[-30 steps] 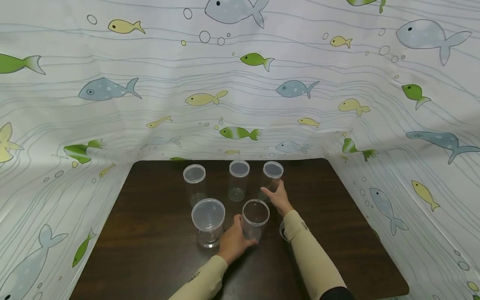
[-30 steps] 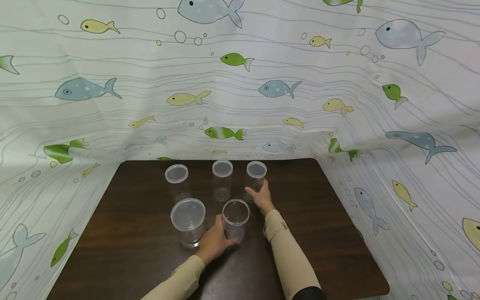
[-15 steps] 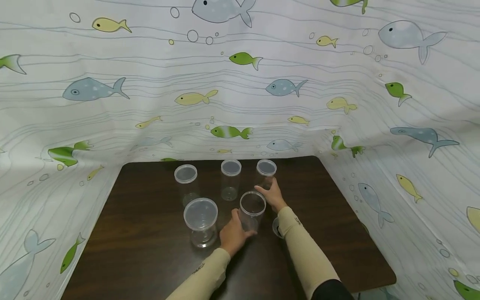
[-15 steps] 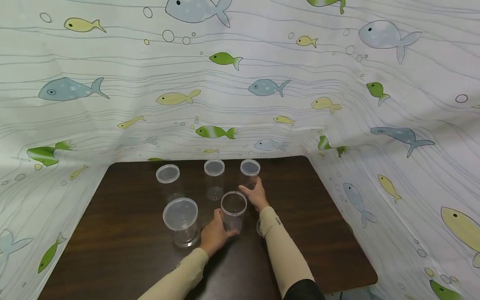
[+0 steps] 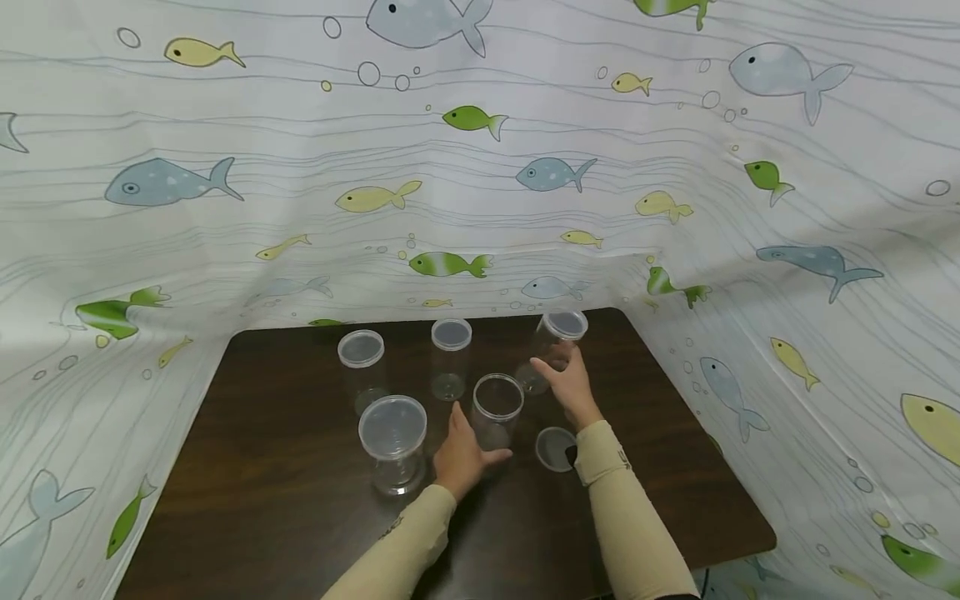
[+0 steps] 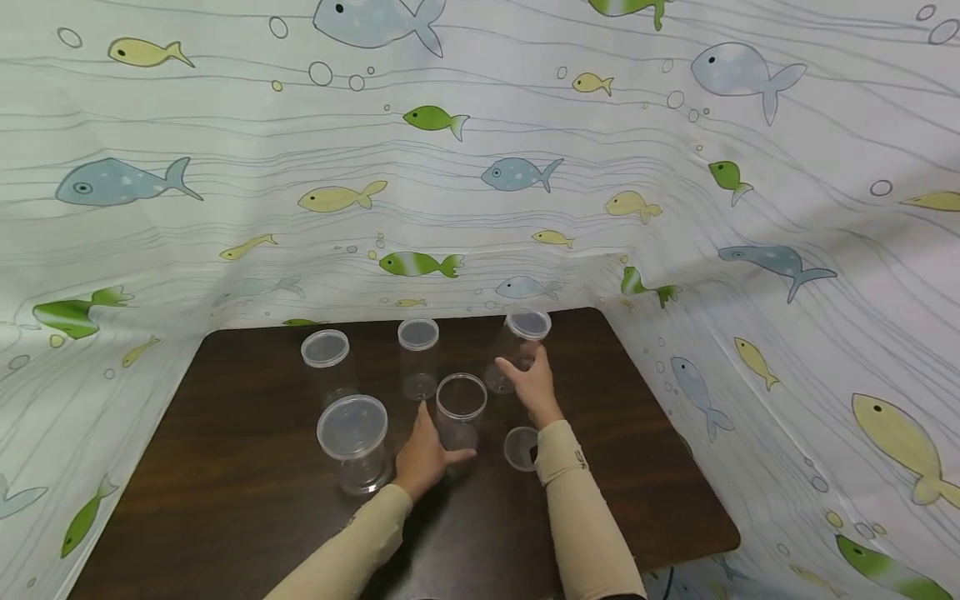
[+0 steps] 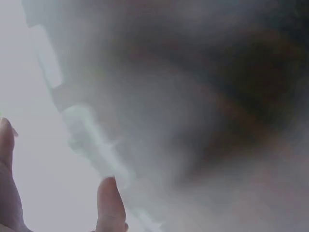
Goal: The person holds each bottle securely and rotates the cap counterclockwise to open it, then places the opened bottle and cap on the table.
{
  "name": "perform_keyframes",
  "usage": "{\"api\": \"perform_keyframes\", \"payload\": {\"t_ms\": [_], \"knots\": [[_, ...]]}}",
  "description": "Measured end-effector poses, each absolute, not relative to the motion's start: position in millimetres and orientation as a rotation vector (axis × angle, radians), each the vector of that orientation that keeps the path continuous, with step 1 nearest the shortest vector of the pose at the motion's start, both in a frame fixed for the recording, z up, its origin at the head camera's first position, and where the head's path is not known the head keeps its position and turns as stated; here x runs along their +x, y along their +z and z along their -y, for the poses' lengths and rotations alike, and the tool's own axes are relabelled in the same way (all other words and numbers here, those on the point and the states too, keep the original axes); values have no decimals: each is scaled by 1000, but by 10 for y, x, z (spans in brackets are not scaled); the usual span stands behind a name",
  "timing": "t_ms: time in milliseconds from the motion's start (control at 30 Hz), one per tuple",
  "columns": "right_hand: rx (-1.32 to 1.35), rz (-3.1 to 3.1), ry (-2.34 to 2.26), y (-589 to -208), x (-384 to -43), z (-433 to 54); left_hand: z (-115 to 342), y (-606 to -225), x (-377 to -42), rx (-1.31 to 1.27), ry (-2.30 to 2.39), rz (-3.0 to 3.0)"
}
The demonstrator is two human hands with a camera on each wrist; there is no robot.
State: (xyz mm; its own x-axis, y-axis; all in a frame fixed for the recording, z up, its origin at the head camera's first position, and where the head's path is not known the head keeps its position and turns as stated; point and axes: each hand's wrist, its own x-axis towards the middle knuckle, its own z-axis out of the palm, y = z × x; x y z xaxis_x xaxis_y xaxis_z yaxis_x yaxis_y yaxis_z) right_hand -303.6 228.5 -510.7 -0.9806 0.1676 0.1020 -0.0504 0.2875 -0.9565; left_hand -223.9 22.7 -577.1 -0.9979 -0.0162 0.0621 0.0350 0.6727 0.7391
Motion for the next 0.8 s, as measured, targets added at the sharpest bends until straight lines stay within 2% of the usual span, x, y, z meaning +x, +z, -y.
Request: {"api": "perform_keyframes", "payload": {"t_ms": [267, 433, 600, 800], "knots": [[52, 2360, 1648, -4353, -2526, -2197, -104, -5285, -1928, -135, -1188, 2617], [230, 2379, 1695, -4114, -2187, -2046, 123, -4936, -1819, -253, -1045, 2353], [495, 2404, 1851, -4191, -1937, -1829, 428, -4629, -1855, -500, -1226, 2232], [725, 2498, 2121, -4526, -1787, -1495, 679, -4555, -1856, -640, -1568, 2432]]}}
